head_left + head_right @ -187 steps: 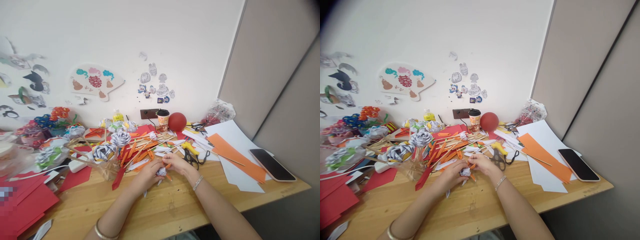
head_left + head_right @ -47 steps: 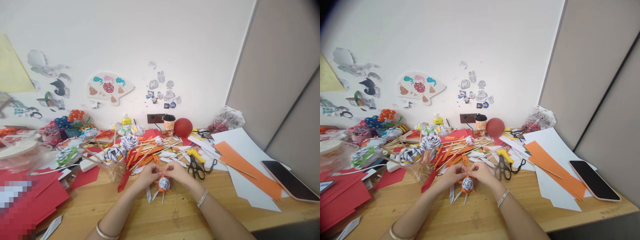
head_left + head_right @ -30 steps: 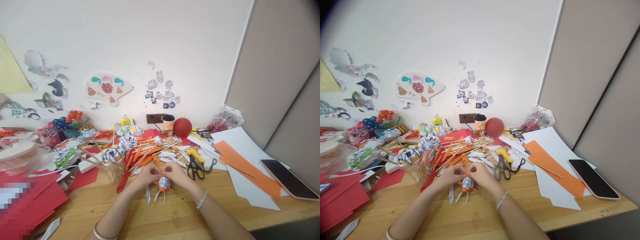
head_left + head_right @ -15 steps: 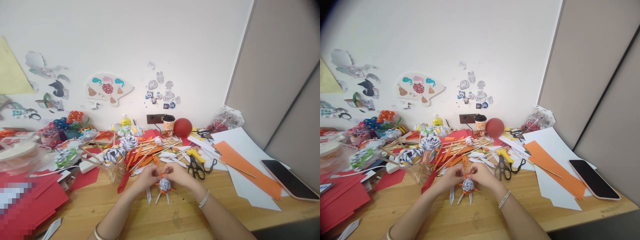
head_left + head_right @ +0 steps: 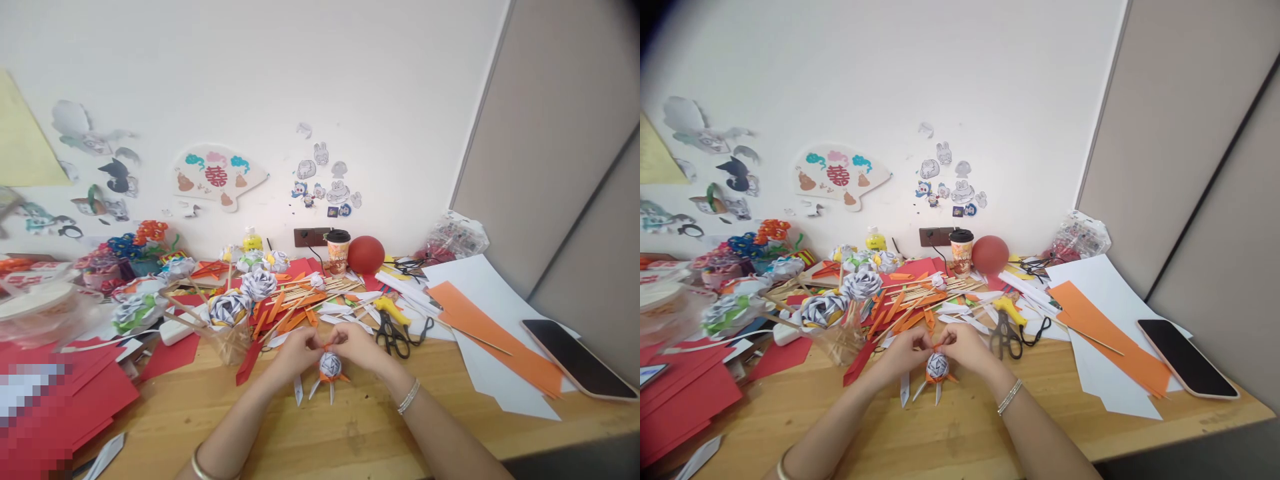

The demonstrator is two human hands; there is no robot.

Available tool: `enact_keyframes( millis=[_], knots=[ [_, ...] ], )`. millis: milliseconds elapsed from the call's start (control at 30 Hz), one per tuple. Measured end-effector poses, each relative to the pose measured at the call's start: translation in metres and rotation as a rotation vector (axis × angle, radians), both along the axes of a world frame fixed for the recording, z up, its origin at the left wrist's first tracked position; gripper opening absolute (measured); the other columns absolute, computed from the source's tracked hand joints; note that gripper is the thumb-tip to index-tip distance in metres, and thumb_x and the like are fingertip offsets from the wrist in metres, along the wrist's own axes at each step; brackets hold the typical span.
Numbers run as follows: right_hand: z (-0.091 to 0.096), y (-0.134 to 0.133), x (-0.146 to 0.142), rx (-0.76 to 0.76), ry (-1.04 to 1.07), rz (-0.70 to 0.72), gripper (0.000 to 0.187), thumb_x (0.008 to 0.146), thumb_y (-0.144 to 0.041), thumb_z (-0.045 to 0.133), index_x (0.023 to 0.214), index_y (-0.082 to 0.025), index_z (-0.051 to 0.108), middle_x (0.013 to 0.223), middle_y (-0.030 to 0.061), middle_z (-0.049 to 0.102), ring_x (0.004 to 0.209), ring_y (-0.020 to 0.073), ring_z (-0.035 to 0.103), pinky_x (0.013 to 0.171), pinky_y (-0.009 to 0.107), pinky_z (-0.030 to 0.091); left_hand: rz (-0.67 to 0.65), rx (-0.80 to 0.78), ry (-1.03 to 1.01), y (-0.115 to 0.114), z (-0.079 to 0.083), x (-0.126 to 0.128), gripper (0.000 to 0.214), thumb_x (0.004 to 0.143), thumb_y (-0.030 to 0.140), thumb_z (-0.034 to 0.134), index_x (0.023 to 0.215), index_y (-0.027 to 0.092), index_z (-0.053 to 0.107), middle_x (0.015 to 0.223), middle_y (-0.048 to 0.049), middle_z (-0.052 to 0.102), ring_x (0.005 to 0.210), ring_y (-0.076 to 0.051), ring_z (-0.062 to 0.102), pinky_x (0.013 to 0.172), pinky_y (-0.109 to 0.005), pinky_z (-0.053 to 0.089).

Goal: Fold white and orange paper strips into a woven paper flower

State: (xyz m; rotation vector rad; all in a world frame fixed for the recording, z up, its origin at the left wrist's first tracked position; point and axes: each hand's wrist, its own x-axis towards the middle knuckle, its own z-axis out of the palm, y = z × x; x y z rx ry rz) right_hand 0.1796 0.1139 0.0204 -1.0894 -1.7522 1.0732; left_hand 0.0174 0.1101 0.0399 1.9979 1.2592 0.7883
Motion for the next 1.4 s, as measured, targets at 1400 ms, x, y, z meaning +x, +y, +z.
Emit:
enact_keyframes(
  millis=[1400],
  knots=[
    [0.025, -0.011, 0.001, 0.471, -0.373, 0.060, 0.016, 0.076, -0.013, 0.054, 0.083, -0.020, 0.066, 0.080, 0.0017, 0.063, 0.080, 0.0141, 0.054, 0.071, 0.024, 0.039, 0.087, -0.568, -0.599, -0.013, -0.003, 0.017, 0.024, 0.067, 0.037, 0.053, 0.073, 0.020, 0.037, 0.061, 0.0055, 0.051, 0.055, -0.012, 0.054, 0.048, -0.022, 0.041]
  ],
)
